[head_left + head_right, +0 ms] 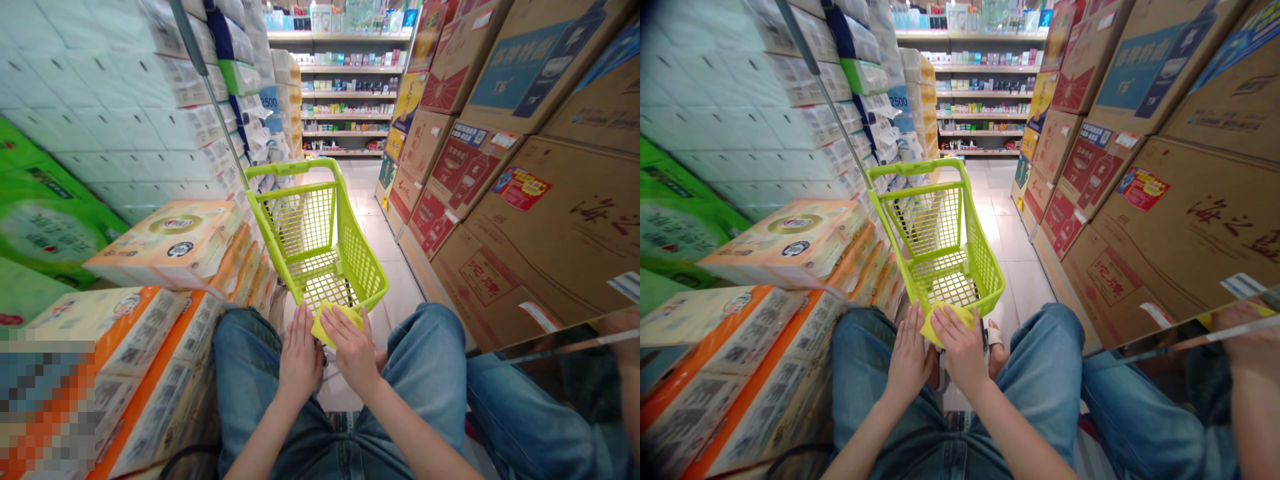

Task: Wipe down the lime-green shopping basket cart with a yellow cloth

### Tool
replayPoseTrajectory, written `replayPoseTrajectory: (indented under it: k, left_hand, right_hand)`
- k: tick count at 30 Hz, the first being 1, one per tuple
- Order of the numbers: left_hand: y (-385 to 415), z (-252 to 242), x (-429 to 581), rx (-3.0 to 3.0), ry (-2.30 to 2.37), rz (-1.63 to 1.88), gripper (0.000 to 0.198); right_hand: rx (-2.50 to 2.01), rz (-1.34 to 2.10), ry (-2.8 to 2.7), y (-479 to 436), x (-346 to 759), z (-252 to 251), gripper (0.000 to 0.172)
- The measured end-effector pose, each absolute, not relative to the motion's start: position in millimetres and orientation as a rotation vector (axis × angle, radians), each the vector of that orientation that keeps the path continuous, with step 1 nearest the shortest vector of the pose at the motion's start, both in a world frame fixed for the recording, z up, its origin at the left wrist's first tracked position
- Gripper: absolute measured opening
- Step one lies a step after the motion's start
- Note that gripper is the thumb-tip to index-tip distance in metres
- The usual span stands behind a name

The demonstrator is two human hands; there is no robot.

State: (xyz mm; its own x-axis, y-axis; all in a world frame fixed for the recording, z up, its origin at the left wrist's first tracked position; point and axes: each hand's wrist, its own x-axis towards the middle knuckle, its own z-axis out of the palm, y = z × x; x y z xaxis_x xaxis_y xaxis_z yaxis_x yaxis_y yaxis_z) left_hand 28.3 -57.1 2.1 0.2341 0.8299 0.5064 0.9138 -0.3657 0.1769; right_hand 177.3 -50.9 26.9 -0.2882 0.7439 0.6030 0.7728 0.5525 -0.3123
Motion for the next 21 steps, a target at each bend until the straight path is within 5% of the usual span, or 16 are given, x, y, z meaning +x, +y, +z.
replayPoseTrajectory:
  k: [9,21]
  left_hand:
    - [-57.3,9.7,33.2,-2.317,-1.706,-0.791,0.082]
    - [-56.9,2.6,31.3,-2.360,-1.673,-0.845,0.074]
  right_hand:
    - [-1.554,-0.177,-1.887,-14.1,277.1,28.3,0.073]
    - [-1.291,-0.019,-2.037,-53.4,164.6,31.5,0.062]
